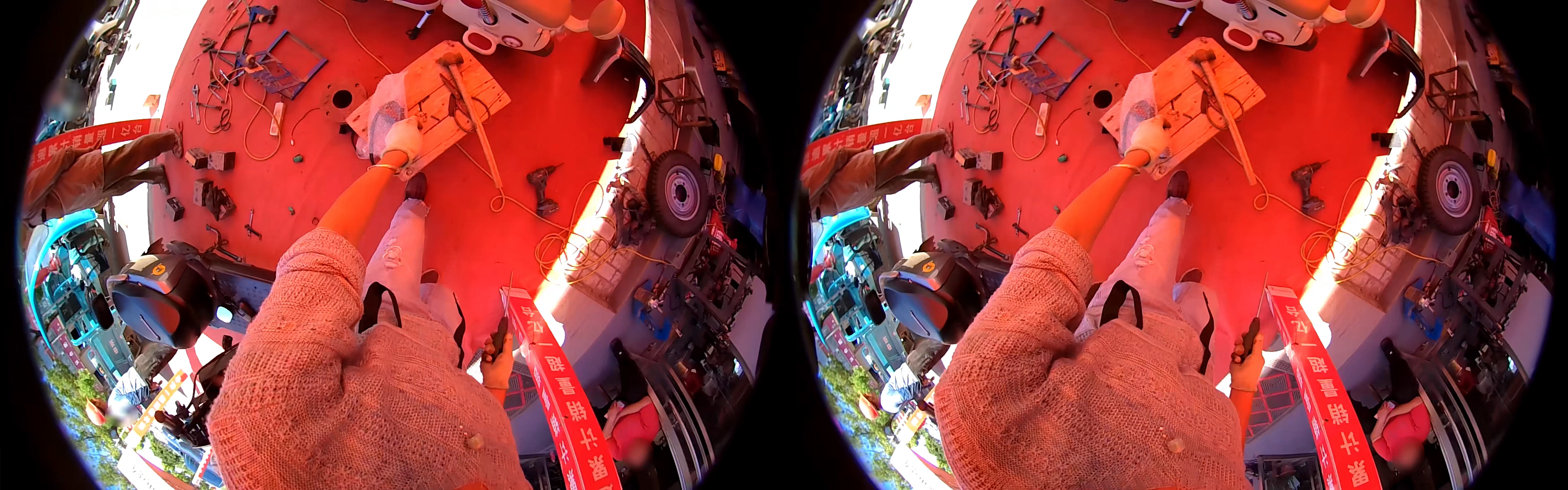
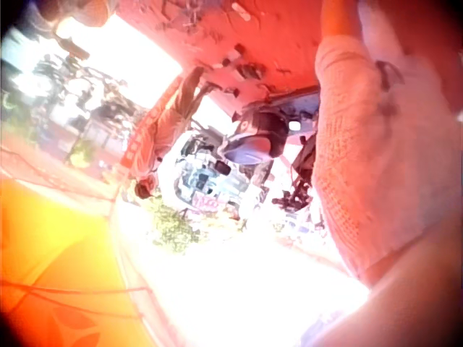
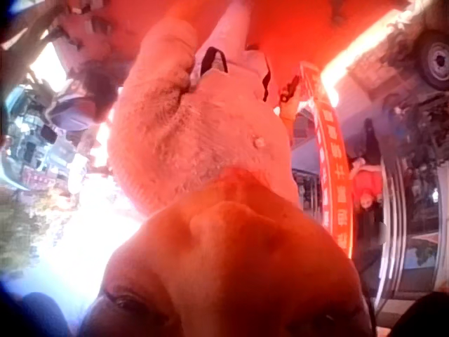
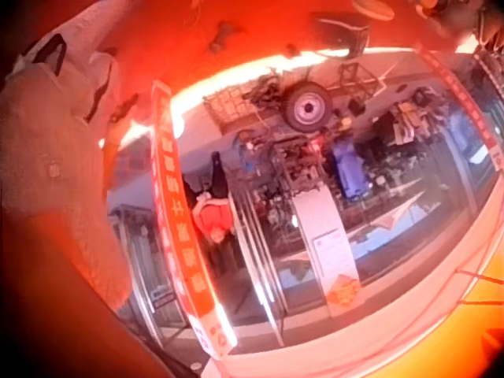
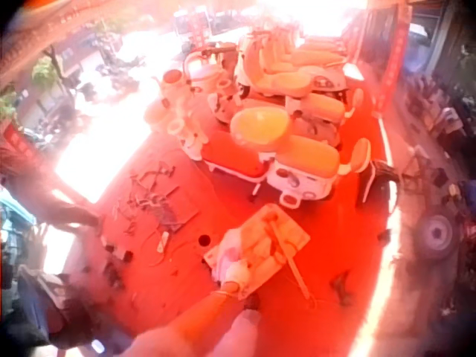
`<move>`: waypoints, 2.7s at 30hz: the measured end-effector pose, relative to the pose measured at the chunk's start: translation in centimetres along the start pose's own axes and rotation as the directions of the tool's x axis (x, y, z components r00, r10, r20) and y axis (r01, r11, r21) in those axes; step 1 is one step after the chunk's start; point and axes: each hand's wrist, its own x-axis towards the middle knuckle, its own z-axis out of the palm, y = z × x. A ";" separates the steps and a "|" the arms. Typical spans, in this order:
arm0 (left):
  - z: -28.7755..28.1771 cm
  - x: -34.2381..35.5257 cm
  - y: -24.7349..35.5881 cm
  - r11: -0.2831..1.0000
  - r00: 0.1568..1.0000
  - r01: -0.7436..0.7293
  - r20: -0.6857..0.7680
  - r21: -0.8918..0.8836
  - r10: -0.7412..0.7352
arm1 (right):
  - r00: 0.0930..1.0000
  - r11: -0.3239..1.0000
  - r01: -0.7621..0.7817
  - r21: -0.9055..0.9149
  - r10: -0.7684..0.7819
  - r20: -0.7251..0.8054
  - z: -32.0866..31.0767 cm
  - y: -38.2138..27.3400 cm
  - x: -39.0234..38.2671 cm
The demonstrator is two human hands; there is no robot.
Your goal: The person repairs a blue electric scooter in an outdoor workshop. They use a screwdriver to tighten screws on the handlebar assembly and adjust the wiring and controls. The person also handles a wrench and other tools while working on the scooter's front section.
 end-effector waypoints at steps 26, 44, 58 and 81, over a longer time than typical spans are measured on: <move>-3.7 2.2 0.9 0.196 0.930 0.363 0.343 -0.911 -0.131 | 0.994 0.993 0.056 -0.106 -0.045 0.104 6.6 -5.6 1.2; -2.0 -55.9 -4.4 -0.435 0.947 -0.124 0.025 -0.892 -0.322 | 0.619 0.541 0.608 -0.581 0.135 0.774 6.4 -2.3 0.2; -2.9 -86.0 -17.4 -0.283 0.575 -0.672 -0.241 -0.684 -0.782 | 0.209 0.304 0.812 -0.498 0.645 0.735 0.6 22.4 -21.9; -18.6 -94.0 -28.8 -0.294 0.574 -0.786 -0.468 -0.543 -0.672 | 0.034 0.419 0.823 -0.384 0.638 0.770 -1.3 35.8 -32.6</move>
